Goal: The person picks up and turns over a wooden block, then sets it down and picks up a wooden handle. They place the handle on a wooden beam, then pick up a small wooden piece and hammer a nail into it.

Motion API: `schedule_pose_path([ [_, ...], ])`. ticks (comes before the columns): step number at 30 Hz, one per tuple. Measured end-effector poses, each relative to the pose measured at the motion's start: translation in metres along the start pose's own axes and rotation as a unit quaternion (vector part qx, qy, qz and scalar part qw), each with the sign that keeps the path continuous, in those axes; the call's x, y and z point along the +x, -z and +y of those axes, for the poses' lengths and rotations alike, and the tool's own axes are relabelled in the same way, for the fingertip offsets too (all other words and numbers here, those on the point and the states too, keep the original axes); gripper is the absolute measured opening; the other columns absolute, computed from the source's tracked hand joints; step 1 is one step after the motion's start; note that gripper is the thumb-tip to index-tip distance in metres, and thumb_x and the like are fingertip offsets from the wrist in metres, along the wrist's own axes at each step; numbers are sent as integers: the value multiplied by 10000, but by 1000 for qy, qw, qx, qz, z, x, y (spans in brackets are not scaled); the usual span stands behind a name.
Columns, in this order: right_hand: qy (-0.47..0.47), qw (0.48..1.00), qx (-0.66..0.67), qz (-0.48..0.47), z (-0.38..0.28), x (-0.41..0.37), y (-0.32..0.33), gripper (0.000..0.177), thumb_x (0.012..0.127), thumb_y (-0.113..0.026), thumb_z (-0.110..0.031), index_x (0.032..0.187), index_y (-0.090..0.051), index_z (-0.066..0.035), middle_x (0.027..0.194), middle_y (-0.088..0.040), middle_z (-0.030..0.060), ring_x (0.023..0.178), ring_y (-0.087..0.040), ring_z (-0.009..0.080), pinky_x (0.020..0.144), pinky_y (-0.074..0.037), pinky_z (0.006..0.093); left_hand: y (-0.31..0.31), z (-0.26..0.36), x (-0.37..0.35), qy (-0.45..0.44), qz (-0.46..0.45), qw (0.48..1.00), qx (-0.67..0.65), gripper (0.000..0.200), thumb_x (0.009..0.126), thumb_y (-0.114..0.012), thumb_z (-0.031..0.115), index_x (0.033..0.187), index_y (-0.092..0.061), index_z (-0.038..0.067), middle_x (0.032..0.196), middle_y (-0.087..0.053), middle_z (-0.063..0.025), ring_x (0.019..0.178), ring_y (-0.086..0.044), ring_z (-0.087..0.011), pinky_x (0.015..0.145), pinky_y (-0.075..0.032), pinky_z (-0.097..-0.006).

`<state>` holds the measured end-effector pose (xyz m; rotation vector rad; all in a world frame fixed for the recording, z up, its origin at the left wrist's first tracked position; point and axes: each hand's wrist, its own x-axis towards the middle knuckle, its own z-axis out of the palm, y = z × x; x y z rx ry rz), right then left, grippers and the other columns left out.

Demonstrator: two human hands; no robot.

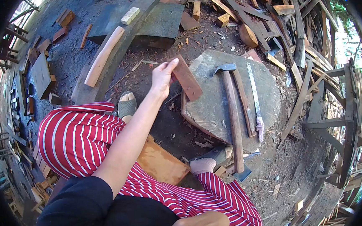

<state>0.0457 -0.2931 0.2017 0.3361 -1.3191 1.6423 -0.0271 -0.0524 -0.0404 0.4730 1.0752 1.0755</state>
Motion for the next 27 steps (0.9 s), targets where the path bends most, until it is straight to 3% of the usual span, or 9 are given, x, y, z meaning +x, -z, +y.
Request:
schedule_pose_path([
  [9, -128, 991, 44, 10, -2, -15, -1, 362, 895, -676, -237, 632, -497, -64, 602, -466, 117, 461, -457, 310, 430, -360, 431, -11, -39, 2, -128, 30, 973, 189, 574, 916, -652, 282, 1321, -463, -78, 1207, -587, -207, 1105, -588, -306, 988, -440, -384],
  [13, 13, 990, 18, 137, 9, -40, -22, 360, 906, -673, -237, 642, -505, -59, 625, -514, 131, 479, -488, 286, 405, -345, 422, -28, -36, -36, -160, 107, 936, 295, 980, 792, -772, 393, 1444, -249, -118, 1294, -408, -277, 1216, -469, -398, 1052, -393, -418],
  [16, -105, 994, 37, 6, -4, -18, -1, 287, 903, -681, -223, 700, -576, -50, 719, -585, 159, 515, -530, 279, 398, -367, 406, -36, -39, -56, -178, 127, 898, 382, 1077, 738, -814, 383, 1466, -183, -99, 1285, -380, -259, 1195, -470, -405, 1025, -419, -439],
  [18, 56, 995, -59, 57, -5, 8, 10, 181, 917, -659, -189, 795, -654, -55, 845, -635, 166, 547, -575, 286, 423, -430, 390, -39, -39, -57, -186, 127, 873, 433, 1112, 713, -830, 367, 1471, -157, -91, 1280, -370, -250, 1187, -470, -408, 1010, -432, -451],
  [21, 33, 994, 26, 97, -10, 5, 24, 136, 949, -606, -157, 877, -695, -86, 912, -648, 122, 647, -629, 305, 508, -504, 397, -44, -38, -49, -204, 98, 875, 428, 1041, 669, -790, 216, 1454, -182, -93, 1247, -387, -249, 1162, -476, -413, 995, -445, -461],
  [22, 92, 988, 1, 127, 3, -13, 23, 223, 995, -525, -159, 870, -665, -39, 1034, -670, 217, 501, -577, 249, 430, -449, 298, -43, -37, -45, -202, 95, 875, 429, 1041, 669, -790, 216, 1454, -182, -93, 1247, -387, -249, 1162, -476, -413, 995, -445, -461],
  [23, 66, 975, -49, 205, 1, -28, 23, 339, 945, -572, -220, 700, -630, 6, 789, -636, 220, 660, -667, 289, 512, -548, 355, -39, -38, -39, -213, 85, 869, 439, 1020, 667, -776, 198, 1448, -193, -102, 1236, -394, -255, 1160, -476, -412, 1000, -442, -451],
  [24, 74, 925, -139, 346, 14, -37, 19, 368, 968, -563, -256, 756, -669, 26, 805, -652, 219, 597, -637, 239, 494, -518, 336, -36, -33, -39, -225, 74, 862, 448, 999, 665, -761, 180, 1442, -203, -110, 1225, -402, -261, 1157, -477, -410, 1005, -439, -442],
  [27, -207, 731, -317, 569, -2, -48, 51, 254, 962, -581, -185, 1051, -689, 27, 812, -608, 65, 620, -540, 101, 556, -405, 234, -27, -20, -39, -225, 41, 889, 396, 953, 692, -741, 198, 1425, -238, -147, 1225, -415, -281, 1154, -482, -410, 1048, -404, -413],
])
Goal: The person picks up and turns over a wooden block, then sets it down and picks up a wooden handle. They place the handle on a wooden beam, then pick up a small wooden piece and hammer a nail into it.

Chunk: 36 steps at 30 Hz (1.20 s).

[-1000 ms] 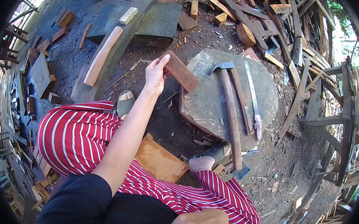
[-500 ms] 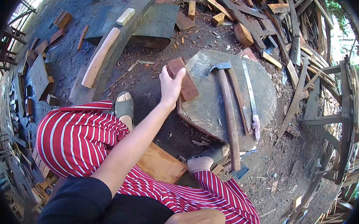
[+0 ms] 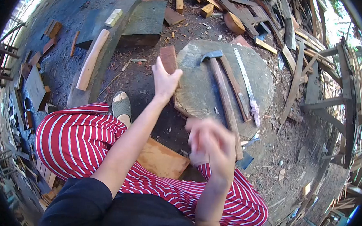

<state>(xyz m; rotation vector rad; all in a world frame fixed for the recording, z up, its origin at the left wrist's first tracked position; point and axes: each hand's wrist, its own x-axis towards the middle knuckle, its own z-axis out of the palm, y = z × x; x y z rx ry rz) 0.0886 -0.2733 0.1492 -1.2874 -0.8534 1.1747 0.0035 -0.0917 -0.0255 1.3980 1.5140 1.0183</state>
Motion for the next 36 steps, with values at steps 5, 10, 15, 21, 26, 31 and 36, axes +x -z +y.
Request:
schedule_pose_path([
  [5, 58, 908, -375, 179, 72, 49, 41, 274, 972, -579, -131, 1212, -645, -19, 1004, -598, 68, 855, -581, 164, 738, -477, 286, 21, -3, 12, -64, -46, 996, 28, 876, 738, -714, 250, 1395, -322, -175, 1199, -454, -274, 1125, -513, -384, 1027, -424, -394],
  [10, 125, 771, -580, 230, 116, 99, 71, 351, 941, -612, -201, 1261, -615, -56, 1095, -585, 145, 1012, -566, 320, 891, -463, 429, 49, 2, 26, -138, -227, 934, 239, 817, 783, -665, 350, 1418, -390, -84, 1204, -587, -274, 1138, -580, -423, 986, -469, -458],
  [15, 99, 689, -688, 205, 124, 119, 68, 435, 921, -630, -234, 1326, -557, -91, 1098, -597, 125, 1021, -579, 316, 867, -498, 420, 47, -14, 21, -110, -214, 955, 171, 688, 873, -548, 332, 1419, -414, -64, 1330, -524, -338, 1250, -536, -420, 1048, -422, -432],
  [21, 77, 720, -672, 157, 108, 120, 72, 431, 975, -546, -194, 1368, -471, -35, 1078, -605, 191, 937, -653, 373, 747, -556, 450, 69, 2, 37, -77, -284, 919, 262, 704, 821, -684, 483, 1263, -546, -48, 1101, -658, -303, 1060, -636, -449, 947, -507, -485],
  [26, 120, 882, -443, 107, 79, 110, 45, 329, 1001, -525, -217, 1283, -474, -54, 878, -661, 261, 796, -659, 447, 630, -496, 525, 93, 18, 54, -108, -309, 895, 305, 590, 737, -717, 377, 1187, -626, 7, 1028, -696, -235, 968, -678, -372, 882, -514, -433],
  [31, 154, 846, -506, 64, 70, 101, 26, 231, 1004, -535, -254, 1120, -480, -63, 752, -657, 236, 717, -637, 463, 589, -473, 540, 97, 60, 82, -143, -499, 782, 345, 654, 662, -695, 364, 1252, -639, 89, 1007, -716, -177, 907, -683, -339, 830, -532, -392],
  [36, 164, 834, -525, 51, 54, 97, 23, 239, 1004, -539, -281, 1060, -473, -58, 728, -644, 232, 698, -640, 451, 574, -474, 537, 74, 48, 108, -96, -564, 739, 354, 445, 748, -639, 380, 1020, -688, 31, 710, -682, -98, 663, -672, -187, 648, -534, -342],
])
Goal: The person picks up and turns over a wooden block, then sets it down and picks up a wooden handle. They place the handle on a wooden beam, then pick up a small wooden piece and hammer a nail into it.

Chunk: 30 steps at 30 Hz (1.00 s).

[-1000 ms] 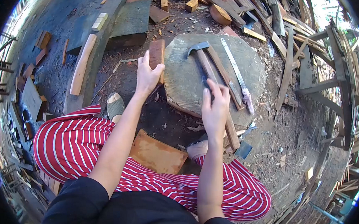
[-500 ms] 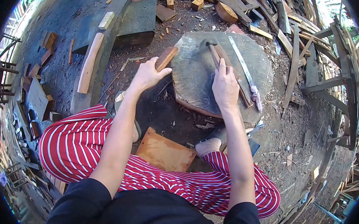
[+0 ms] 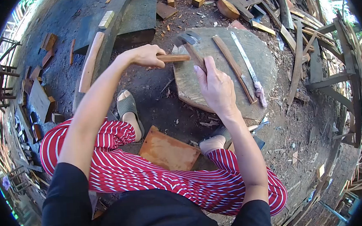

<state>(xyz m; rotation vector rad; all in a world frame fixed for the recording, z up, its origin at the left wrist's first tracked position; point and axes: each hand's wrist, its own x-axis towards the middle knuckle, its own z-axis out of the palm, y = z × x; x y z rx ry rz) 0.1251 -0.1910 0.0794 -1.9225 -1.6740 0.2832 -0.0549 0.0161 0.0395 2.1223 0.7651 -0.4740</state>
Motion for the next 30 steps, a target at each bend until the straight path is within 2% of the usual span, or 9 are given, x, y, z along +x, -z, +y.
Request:
schedule_pose_path([
  [5, 34, 996, 11, 80, -18, 1, 5, 248, 1006, -528, -289, 1016, -458, -52, 691, -637, 221, 664, -642, 441, 538, -482, 515, 4, -5, 7, 4, -7, 999, 36, 416, 759, -639, 395, 859, -680, -7, 653, -655, -87, 600, -653, -181, 568, -521, -336],
  [8, -35, 990, -123, -61, 10, 2, -30, 217, 1002, -524, -263, 996, -429, -68, 665, -633, 234, 623, -632, 457, 535, -493, 542, 6, -4, 5, 43, -26, 999, -19, 375, 790, -640, 391, 816, -668, 19, 640, -637, -53, 570, -631, -144, 489, -494, -292],
  [9, -33, 990, -122, -57, 7, 8, -27, 217, 1002, -524, -263, 996, -429, -68, 665, -633, 234, 623, -632, 457, 535, -493, 542, 3, -8, 6, 36, -25, 998, -36, 359, 797, -640, 379, 803, -655, 21, 634, -630, -53, 550, -620, -144, 481, -487, -290],
  [15, 37, 994, 12, 102, -28, 22, -4, 216, 995, -543, -245, 978, -428, -64, 662, -635, 229, 612, -645, 420, 494, -479, 528, 2, -11, 11, 11, -19, 1000, -17, 314, 784, -647, 335, 757, -619, 23, 605, -602, -50, 512, -574, -139, 464, -453, -300],
  [18, -21, 998, -56, -4, -4, 10, -30, 219, 997, -540, -258, 995, -433, -67, 684, -649, 226, 637, -652, 436, 539, -494, 544, 0, -8, 7, 58, -43, 993, -96, 330, 791, -648, 338, 769, -618, 10, 610, -599, -48, 526, -580, -138, 481, -466, -295],
  [19, -35, 992, -103, -59, -1, 12, -34, 219, 1000, -537, -262, 998, -435, -68, 688, -651, 229, 644, -655, 442, 553, -497, 551, -6, -9, 8, 28, -13, 998, -46, 328, 806, -649, 332, 798, -640, 4, 617, -603, -48, 539, -590, -143, 492, -477, -302],
  [24, -42, 999, 10, -12, -3, 13, -26, 242, 1001, -538, -259, 1008, -426, -45, 693, -629, 268, 674, -617, 495, 554, -467, 567, -14, -14, 13, -11, 34, 999, 4, 383, 777, -669, 337, 888, -684, -30, 681, -665, -139, 639, -662, -227, 613, -510, -372],
  [27, -38, 999, 0, 18, -6, 7, -16, 234, 999, -543, -253, 1005, -430, -49, 670, -626, 259, 651, -628, 475, 541, -474, 564, -19, -18, 14, -56, 83, 994, 38, 421, 766, -664, 369, 881, -676, -36, 685, -663, -161, 661, -667, -252, 629, -513, -383],
  [30, -4, 998, -40, 53, -11, 0, -11, 220, 998, -540, -248, 1002, -429, -58, 660, -632, 241, 629, -638, 456, 529, -482, 566, -16, -17, 13, -36, 53, 998, 22, 447, 753, -659, 385, 888, -669, -41, 704, -665, -190, 684, -667, -296, 658, -515, -402],
])
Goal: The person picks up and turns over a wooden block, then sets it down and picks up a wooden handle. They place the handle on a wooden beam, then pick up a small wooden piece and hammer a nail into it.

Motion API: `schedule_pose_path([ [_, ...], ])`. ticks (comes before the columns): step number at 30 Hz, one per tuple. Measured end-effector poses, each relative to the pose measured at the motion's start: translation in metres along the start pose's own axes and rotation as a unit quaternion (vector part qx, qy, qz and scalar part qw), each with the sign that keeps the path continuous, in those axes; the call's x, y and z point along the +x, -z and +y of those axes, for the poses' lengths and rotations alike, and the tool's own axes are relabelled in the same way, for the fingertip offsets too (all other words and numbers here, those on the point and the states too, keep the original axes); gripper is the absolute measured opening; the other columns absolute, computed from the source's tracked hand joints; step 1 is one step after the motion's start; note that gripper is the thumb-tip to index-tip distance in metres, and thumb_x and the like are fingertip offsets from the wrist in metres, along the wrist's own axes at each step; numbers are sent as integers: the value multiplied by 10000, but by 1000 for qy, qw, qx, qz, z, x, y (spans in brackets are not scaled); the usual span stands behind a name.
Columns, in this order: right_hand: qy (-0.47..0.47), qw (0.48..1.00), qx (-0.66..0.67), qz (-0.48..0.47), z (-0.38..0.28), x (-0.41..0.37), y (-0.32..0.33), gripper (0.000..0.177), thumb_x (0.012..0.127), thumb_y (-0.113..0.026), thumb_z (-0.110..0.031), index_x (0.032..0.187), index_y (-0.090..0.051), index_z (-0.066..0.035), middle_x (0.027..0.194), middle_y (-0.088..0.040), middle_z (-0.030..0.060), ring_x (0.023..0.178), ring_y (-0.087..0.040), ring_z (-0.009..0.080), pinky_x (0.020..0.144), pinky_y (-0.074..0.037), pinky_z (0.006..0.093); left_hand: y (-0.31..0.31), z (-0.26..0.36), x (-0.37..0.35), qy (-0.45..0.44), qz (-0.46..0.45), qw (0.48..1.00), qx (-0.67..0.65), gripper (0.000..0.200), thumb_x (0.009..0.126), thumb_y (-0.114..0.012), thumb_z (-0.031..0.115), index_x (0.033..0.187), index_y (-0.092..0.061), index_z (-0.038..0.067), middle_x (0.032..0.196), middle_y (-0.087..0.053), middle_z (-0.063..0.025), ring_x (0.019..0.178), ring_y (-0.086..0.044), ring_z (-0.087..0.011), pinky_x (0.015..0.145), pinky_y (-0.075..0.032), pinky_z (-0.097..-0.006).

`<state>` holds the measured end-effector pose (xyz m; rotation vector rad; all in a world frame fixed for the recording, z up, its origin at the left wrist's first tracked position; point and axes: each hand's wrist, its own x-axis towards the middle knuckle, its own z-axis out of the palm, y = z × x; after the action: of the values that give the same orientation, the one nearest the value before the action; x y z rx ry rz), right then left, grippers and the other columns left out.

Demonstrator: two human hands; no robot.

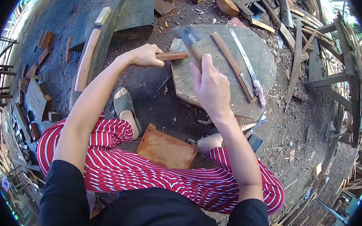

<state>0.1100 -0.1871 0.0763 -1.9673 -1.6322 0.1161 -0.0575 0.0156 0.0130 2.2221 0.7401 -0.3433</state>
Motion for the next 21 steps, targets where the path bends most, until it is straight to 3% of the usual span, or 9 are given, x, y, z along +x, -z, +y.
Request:
schedule_pose_path([
  [1, -1, 1000, -2, 2, 4, -2, -3, 220, 998, -540, -248, 1002, -429, -58, 660, -632, 241, 629, -638, 456, 529, -482, 566, 0, 1, 0, -3, 0, 1000, 1, 447, 753, -659, 385, 888, -669, -41, 704, -665, -190, 684, -667, -296, 658, -515, -402],
  [3, -26, 991, -83, -97, 14, 3, -13, 216, 996, -544, -246, 993, -429, -64, 666, -643, 221, 614, -644, 437, 514, -488, 558, -1, 0, 0, 46, -18, 997, -60, 440, 754, -650, 374, 894, -663, -42, 723, -664, -213, 691, -660, -330, 672, -510, -417],
  [4, -20, 995, -65, -78, 17, 10, -11, 218, 990, -554, -243, 994, -432, -63, 662, -639, 227, 613, -645, 436, 512, -492, 547, -4, -1, -1, -13, 31, 999, -7, 438, 759, -644, 376, 896, -663, -39, 726, -665, -207, 692, -658, -323, 663, -505, -418],
  [9, 16, 995, 83, 45, -5, 17, 5, 206, 995, -548, -227, 1020, -434, -58, 638, -626, 237, 605, -644, 441, 515, -499, 536, -6, -4, -2, 8, 14, 1000, -12, 439, 762, -644, 382, 900, -662, -34, 741, -669, -207, 701, -657, -320, 684, -506, -418],
  [11, -48, 998, 18, -25, -8, 7, 0, 220, 1009, -522, -254, 1029, -427, -57, 659, -633, 240, 621, -640, 456, 536, -503, 526, -3, 0, -1, 13, -4, 1000, -15, 440, 762, -645, 382, 908, -663, -32, 762, -674, -215, 721, -665, -330, 714, -512, -418],
  [12, -70, 990, -8, -121, 11, 1, -19, 240, 1018, -499, -287, 1035, -425, -59, 679, -635, 258, 660, -641, 477, 586, -506, 544, -3, 2, 1, 7, -2, 1000, -12, 440, 762, -645, 382, 908, -663, -32, 762, -674, -215, 721, -665, -330, 714, -512, -418],
  [14, -69, 993, -1, -99, 16, 0, -21, 249, 1020, -491, -297, 1036, -425, -58, 687, -637, 264, 679, -639, 487, 604, -502, 560, -5, -2, -2, -12, 38, 999, -4, 435, 768, -643, 376, 914, -665, -33, 788, -682, -226, 754, -675, -332, 730, -518, -422],
  [18, -106, 988, 61, -97, 11, -1, -17, 274, 1019, -495, -311, 1030, -422, -47, 725, -628, 291, 738, -618, 516, 625, -463, 588, -13, -4, -3, 0, 26, 1000, -8, 428, 759, -663, 380, 962, -684, 4, 869, -699, -246, 836, -689, -366, 774, -528, -441],
  [21, -96, 989, 92, -66, 14, -6, -8, 263, 1015, -507, -298, 1029, -431, -47, 737, -609, 305, 745, -602, 521, 625, -436, 586, -9, 3, -14, 19, 175, 979, 103, 400, 754, -684, 360, 1001, -660, 47, 892, -702, -232, 891, -692, -381, 808, -545, -471],
])
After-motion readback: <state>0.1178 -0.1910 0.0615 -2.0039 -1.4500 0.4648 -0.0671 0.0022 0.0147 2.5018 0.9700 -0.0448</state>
